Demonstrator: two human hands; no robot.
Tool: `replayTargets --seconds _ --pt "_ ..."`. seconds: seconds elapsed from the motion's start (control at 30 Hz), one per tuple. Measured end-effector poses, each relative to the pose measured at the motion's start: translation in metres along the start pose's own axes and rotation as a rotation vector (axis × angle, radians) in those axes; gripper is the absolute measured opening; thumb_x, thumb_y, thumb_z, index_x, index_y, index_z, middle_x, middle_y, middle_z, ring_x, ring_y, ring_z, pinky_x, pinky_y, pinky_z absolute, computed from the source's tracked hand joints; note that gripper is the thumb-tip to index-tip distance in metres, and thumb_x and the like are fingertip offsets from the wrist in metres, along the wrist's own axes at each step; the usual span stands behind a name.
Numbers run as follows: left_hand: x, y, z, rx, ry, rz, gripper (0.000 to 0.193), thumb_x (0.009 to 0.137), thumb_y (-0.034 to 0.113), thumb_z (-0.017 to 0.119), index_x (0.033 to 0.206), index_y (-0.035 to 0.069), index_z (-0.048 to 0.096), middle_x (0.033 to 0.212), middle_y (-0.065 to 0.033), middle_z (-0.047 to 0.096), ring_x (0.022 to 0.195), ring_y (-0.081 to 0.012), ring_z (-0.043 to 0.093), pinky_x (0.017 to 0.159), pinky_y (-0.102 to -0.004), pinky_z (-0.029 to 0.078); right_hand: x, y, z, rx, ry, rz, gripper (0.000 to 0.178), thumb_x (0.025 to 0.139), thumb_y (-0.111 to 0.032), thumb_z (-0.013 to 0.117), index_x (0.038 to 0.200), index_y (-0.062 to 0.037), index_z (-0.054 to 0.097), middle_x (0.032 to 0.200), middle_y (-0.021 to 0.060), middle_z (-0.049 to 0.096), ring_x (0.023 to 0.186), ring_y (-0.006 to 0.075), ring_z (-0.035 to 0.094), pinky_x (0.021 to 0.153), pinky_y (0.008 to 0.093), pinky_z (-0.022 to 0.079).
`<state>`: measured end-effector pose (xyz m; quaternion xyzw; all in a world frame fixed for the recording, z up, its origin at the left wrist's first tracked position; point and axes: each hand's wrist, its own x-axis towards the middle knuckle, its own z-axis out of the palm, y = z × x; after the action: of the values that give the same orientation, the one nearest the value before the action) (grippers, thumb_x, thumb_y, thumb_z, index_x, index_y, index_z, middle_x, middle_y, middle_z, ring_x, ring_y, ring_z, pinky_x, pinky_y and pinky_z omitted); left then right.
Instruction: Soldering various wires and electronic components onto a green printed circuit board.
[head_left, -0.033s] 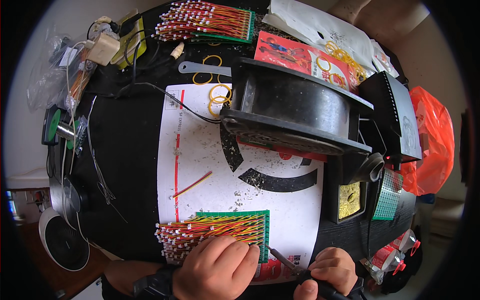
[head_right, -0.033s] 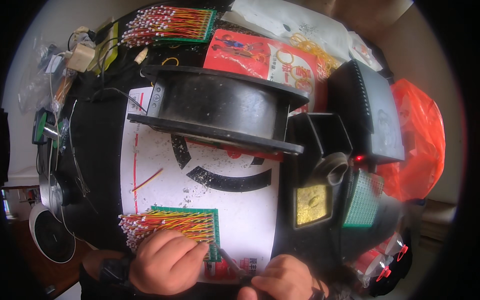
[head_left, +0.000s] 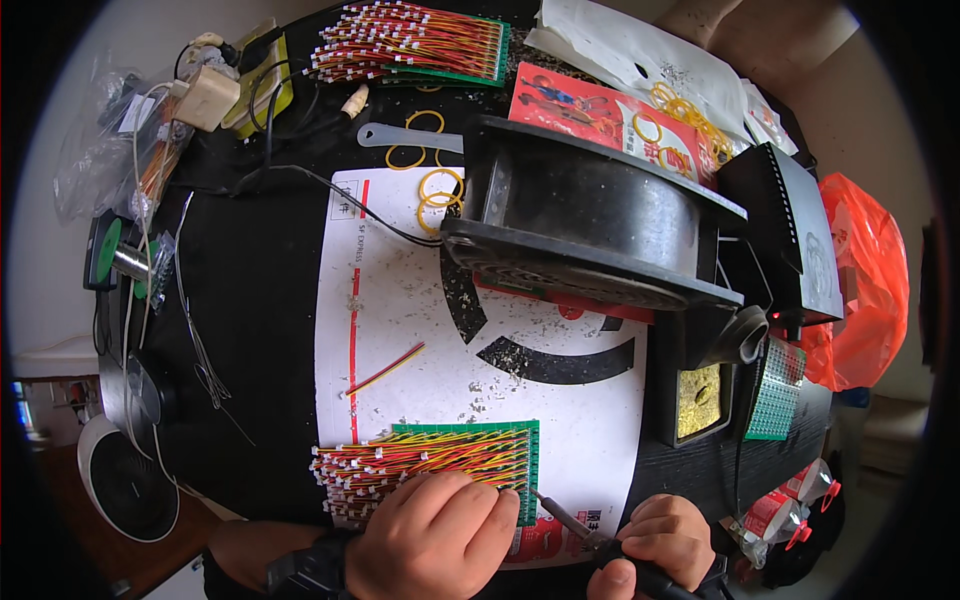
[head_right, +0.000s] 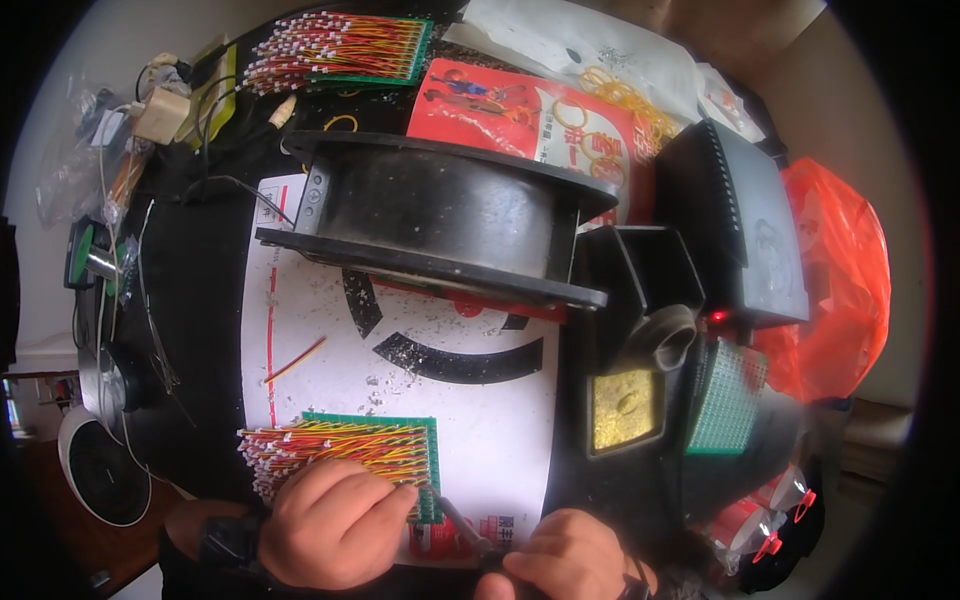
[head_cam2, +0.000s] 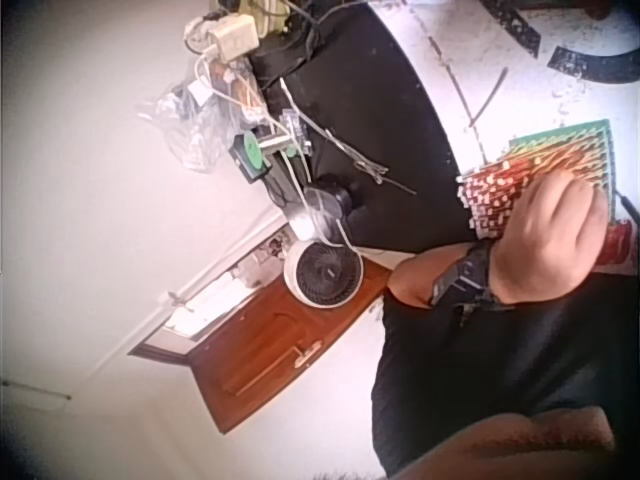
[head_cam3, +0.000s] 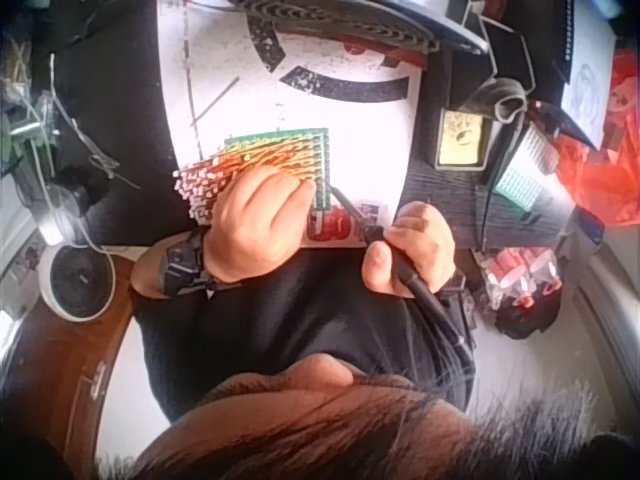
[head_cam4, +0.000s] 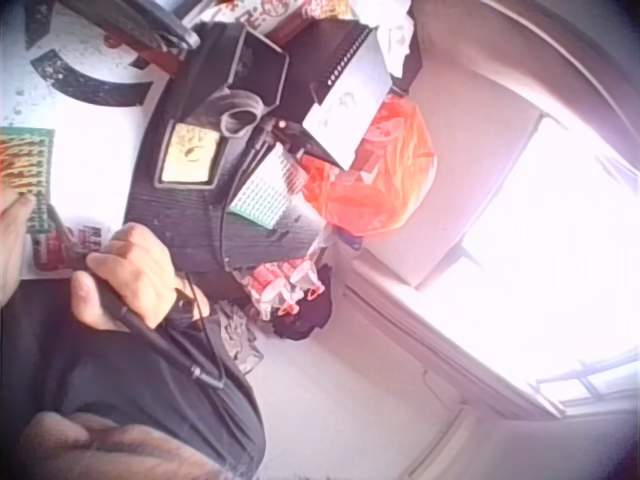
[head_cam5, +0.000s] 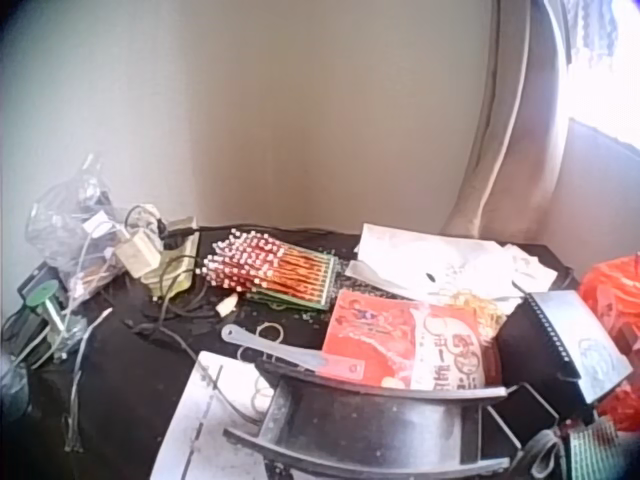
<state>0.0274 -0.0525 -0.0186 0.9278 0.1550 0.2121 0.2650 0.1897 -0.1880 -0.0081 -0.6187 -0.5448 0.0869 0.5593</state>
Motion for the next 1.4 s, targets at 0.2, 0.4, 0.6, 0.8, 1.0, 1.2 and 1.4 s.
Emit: replayTargets --seconds 0.2,0.4,0.6,0.8,1.0,1.2,1.4 --pt "-0.002 -0.008 -0.001 0.0 -0.032 0.037 0.018 0.072 0.001 0.07 0.089 -0.003 0.073 0.083 -0.0098 0.064 0.074 -0.0258 0.064 0.065 -0.0343 0.056 -0.002 0.007 0.005 0.06 0.06 -0.032 0.02 0.083 -0.006 0.072 0.092 0.0056 0.059 0.065 0.0114 0.054 0.049 0.0199 0.048 0.047 0.0318 0.04" --pt "0.008 -0.015 -0.01 -0.058 -0.052 0.113 0.017 0.072 0.0 0.072 0.089 -0.001 0.074 0.085 -0.0092 0.065 0.075 -0.0254 0.065 0.068 -0.0351 0.056 -0.006 0.006 0.0 0.044 0.122 -0.09 0.02 0.083 -0.006 0.07 0.093 0.0061 0.057 0.065 0.0124 0.053 0.049 0.0198 0.047 0.047 0.0329 0.039" --pt "0.012 -0.039 -0.052 0.229 0.182 -0.402 0.023 0.071 -0.009 0.074 0.092 -0.001 0.071 0.087 -0.0135 0.067 0.074 -0.0283 0.065 0.064 -0.0349 0.051 -0.004 0.008 -0.003 0.016 0.049 -0.112 0.018 0.084 -0.004 0.068 0.093 0.006 0.057 0.066 0.013 0.053 0.049 0.0203 0.047 0.046 0.033 0.039" --pt "0.007 -0.053 -0.052 0.208 0.069 -0.435 0.022 0.076 -0.01 0.071 0.095 -0.001 0.07 0.087 -0.0151 0.065 0.074 -0.0297 0.065 0.065 -0.036 0.051 -0.004 0.004 -0.002 0.012 0.071 -0.117 0.018 0.083 -0.004 0.068 0.094 0.0058 0.057 0.066 0.013 0.053 0.049 0.0199 0.048 0.045 0.0331 0.038" --pt "0.004 -0.049 -0.049 0.172 0.097 -0.51 0.018 0.08 -0.011 0.066 0.096 -0.003 0.068 0.088 -0.0138 0.063 0.076 -0.0275 0.065 0.066 -0.0355 0.051 -0.004 0.007 -0.001 0.026 0.075 -0.11 0.019 0.083 -0.004 0.068 0.094 0.0055 0.057 0.067 0.0131 0.053 0.049 0.0206 0.048 0.046 0.0335 0.039" --pt "0.011 -0.031 -0.053 -0.022 0.135 -0.476 0.019 0.08 -0.012 0.066 0.095 -0.001 0.07 0.091 -0.0135 0.06 0.076 -0.0226 0.062 0.067 -0.0294 0.049 -0.004 0.004 -0.002 0.008 0.073 -0.075 0.019 0.082 -0.004 0.069 0.094 0.0054 0.057 0.067 0.0131 0.054 0.05 0.0217 0.05 0.047 0.034 0.041" --pt "0.005 -0.011 -0.043 -0.277 0.114 -0.286 0.014 0.078 -0.009 0.071 0.088 0.0 0.072 0.086 -0.0125 0.068 0.073 -0.0216 0.067 0.067 -0.0308 0.053 -0.002 0.006 -0.005 0.029 0.022 -0.084 0.019 0.081 -0.002 0.069 0.093 0.0054 0.057 0.066 0.0125 0.054 0.05 0.0215 0.05 0.047 0.0338 0.041"
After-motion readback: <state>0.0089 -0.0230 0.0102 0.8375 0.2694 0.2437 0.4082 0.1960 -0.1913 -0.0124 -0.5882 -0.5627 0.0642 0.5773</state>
